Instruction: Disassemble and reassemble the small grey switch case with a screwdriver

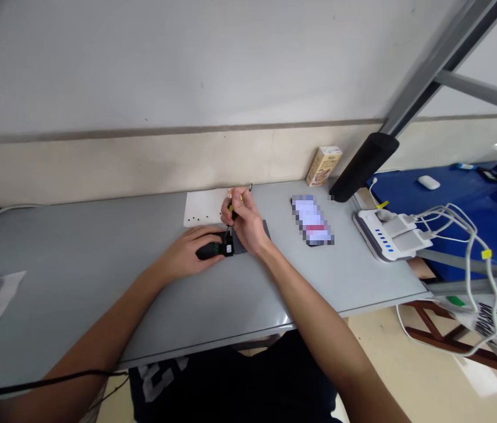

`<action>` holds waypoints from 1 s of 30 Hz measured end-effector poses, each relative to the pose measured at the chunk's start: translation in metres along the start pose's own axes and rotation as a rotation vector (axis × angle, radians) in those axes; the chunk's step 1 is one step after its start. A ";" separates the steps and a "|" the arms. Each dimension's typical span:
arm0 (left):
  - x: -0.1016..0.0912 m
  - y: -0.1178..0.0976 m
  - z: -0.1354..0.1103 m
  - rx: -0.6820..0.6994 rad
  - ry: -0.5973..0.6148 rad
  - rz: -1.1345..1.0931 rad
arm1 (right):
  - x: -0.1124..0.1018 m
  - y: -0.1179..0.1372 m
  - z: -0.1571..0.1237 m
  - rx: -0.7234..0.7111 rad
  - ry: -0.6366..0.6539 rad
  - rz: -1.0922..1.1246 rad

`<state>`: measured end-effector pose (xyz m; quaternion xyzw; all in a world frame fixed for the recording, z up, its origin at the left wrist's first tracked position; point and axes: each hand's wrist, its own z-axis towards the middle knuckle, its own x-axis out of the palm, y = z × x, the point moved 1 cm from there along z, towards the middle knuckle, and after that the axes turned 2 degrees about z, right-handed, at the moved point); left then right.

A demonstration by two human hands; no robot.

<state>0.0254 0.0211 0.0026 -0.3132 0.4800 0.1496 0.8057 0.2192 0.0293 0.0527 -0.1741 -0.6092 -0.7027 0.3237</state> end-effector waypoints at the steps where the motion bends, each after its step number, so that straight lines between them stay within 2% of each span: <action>1: 0.000 0.000 0.000 0.005 0.000 0.002 | -0.001 -0.001 0.001 -0.007 -0.005 -0.004; 8: 0.000 -0.001 0.000 0.008 -0.016 0.009 | -0.010 0.001 0.004 -0.037 -0.006 -0.081; 13: 0.003 0.001 -0.001 0.002 -0.051 -0.007 | -0.004 0.001 0.001 -0.002 0.039 -0.069; 17: 0.005 0.002 -0.002 0.016 -0.091 -0.027 | 0.003 -0.005 -0.001 -0.066 0.002 -0.048; 30: 0.006 0.000 0.000 0.024 -0.102 -0.008 | 0.001 -0.006 0.002 -0.085 -0.002 -0.141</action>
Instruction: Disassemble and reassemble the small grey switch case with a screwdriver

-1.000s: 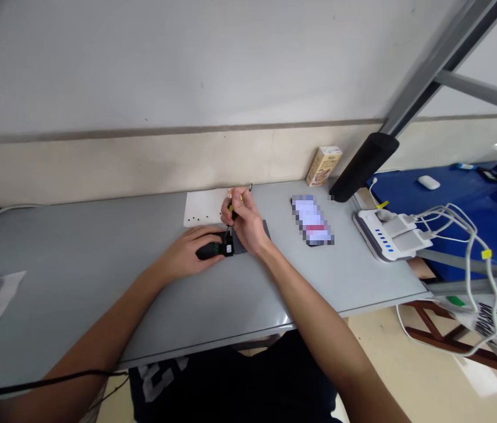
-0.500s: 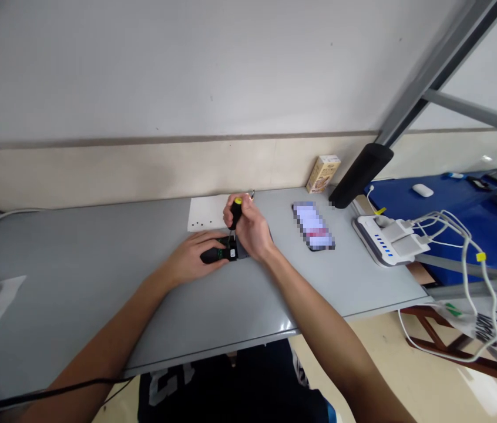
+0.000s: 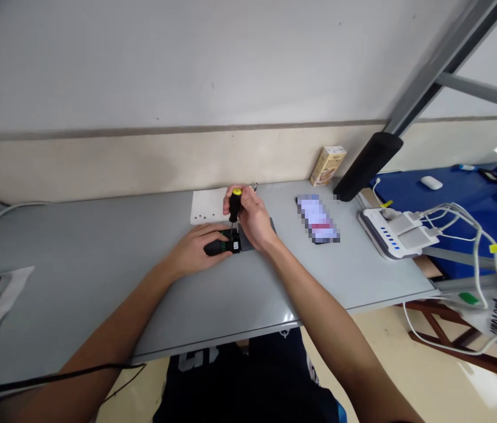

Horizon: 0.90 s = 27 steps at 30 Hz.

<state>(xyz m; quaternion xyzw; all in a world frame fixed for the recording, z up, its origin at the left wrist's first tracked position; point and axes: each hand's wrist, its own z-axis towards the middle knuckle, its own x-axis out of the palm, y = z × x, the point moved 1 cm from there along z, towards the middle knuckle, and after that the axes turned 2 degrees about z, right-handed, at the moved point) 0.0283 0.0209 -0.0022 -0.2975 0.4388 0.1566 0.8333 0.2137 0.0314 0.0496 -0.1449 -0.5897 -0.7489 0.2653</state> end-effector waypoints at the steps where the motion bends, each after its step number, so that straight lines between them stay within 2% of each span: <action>1: 0.000 0.000 0.000 -0.002 0.002 -0.001 | 0.000 0.000 0.000 0.009 0.005 -0.001; 7: -0.002 0.000 0.000 -0.003 0.024 0.013 | 0.000 0.000 -0.003 -0.025 0.041 0.084; 14: -0.001 0.002 0.001 0.008 0.046 0.016 | -0.007 -0.003 0.000 -0.052 0.006 -0.042; 17: -0.002 0.001 0.002 0.009 0.064 0.019 | -0.008 -0.001 0.000 -0.023 0.015 -0.075; 22: -0.004 0.000 0.003 -0.014 0.093 0.009 | -0.004 0.006 -0.002 0.077 0.011 0.035; 27: -0.005 -0.002 0.005 -0.060 0.127 0.002 | 0.001 0.006 -0.007 0.063 -0.046 0.026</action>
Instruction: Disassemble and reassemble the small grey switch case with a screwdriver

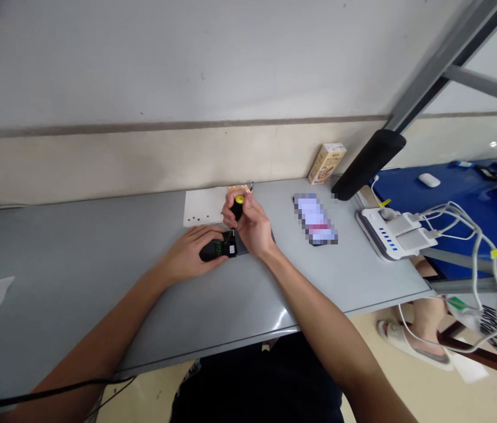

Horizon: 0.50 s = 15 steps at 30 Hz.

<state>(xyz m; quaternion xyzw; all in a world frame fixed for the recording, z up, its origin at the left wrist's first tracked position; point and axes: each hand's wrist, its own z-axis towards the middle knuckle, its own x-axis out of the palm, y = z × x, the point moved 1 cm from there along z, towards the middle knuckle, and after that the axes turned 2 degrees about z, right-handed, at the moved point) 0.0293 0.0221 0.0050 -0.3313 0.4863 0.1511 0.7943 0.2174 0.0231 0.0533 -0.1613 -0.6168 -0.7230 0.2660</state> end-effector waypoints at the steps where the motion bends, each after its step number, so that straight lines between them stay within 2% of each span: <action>1: 0.000 0.000 0.000 -0.008 0.007 0.002 | 0.001 -0.001 -0.001 -0.004 0.003 0.001; 6: -0.001 -0.001 0.000 -0.008 0.017 0.009 | 0.004 -0.005 -0.005 0.006 0.068 0.029; 12: -0.001 -0.002 0.000 -0.027 0.015 -0.001 | 0.003 -0.001 -0.003 -0.015 -0.011 -0.013; 15: -0.001 -0.002 0.000 -0.027 0.018 0.003 | 0.003 -0.001 -0.003 -0.033 0.009 0.015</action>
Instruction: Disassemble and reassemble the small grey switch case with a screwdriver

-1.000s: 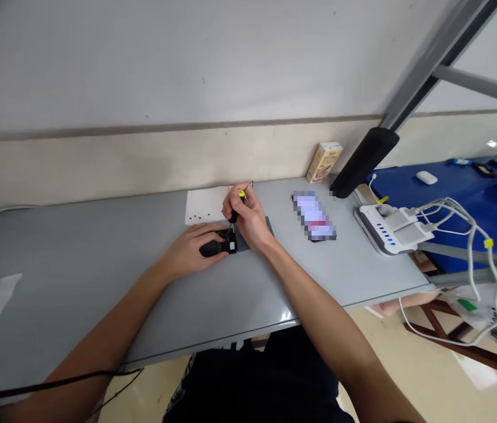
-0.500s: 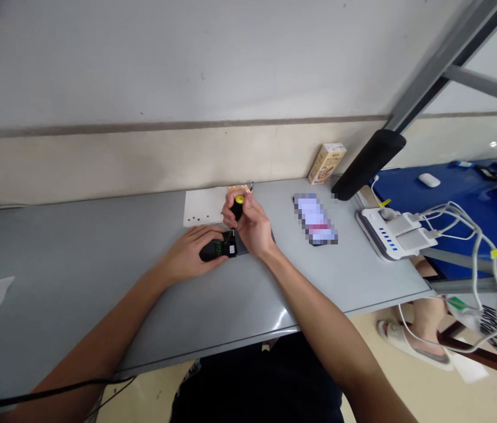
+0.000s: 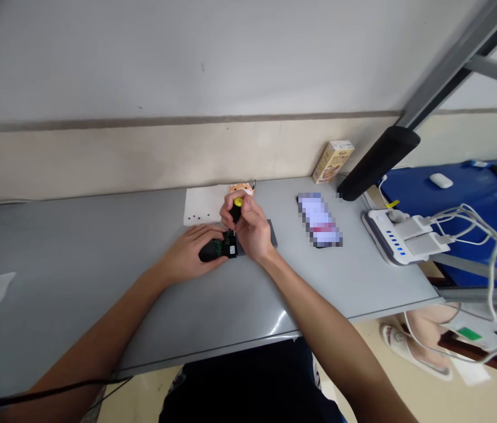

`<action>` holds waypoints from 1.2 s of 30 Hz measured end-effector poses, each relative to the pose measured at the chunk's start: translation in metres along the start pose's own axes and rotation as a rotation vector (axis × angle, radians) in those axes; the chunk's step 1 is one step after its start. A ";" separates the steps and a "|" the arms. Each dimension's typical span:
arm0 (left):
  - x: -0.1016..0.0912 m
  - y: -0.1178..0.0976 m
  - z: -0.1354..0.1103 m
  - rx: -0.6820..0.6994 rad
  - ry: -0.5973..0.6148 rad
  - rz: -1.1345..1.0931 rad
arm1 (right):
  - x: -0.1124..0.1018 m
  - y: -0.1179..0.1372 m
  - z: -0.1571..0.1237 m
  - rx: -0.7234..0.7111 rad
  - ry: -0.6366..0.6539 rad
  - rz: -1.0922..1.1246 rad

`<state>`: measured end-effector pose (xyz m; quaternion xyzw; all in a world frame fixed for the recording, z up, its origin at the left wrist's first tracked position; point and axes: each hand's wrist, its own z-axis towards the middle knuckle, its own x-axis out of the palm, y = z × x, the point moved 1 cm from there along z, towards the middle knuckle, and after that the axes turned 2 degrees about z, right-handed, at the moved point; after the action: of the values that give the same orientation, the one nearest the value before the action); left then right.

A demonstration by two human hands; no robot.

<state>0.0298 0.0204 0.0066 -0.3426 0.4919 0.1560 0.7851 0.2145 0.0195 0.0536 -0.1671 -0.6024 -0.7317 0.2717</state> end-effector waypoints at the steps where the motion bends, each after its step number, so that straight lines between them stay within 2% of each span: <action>1: 0.000 0.000 0.000 0.002 0.004 -0.001 | 0.000 0.000 0.000 -0.002 0.009 0.007; 9: 0.003 0.002 -0.001 0.004 0.000 -0.041 | 0.004 0.001 -0.003 0.017 -0.022 -0.065; 12: 0.004 0.002 -0.002 -0.004 0.001 -0.047 | 0.005 0.001 -0.005 0.022 0.003 -0.074; 18: 0.003 -0.001 -0.002 -0.010 -0.012 -0.052 | 0.005 0.000 -0.004 -0.010 -0.018 -0.103; 22: 0.003 0.000 -0.002 -0.012 0.009 -0.056 | 0.005 -0.002 -0.005 -0.010 0.023 -0.106; 29: 0.006 0.003 -0.003 -0.018 -0.025 -0.026 | 0.008 -0.003 -0.011 0.013 0.117 -0.129; 36: 0.005 0.002 -0.002 -0.026 -0.031 -0.048 | 0.005 -0.001 -0.006 0.014 0.093 -0.108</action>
<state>0.0292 0.0200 0.0012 -0.3623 0.4690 0.1487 0.7916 0.2103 0.0131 0.0548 -0.0982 -0.6023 -0.7481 0.2604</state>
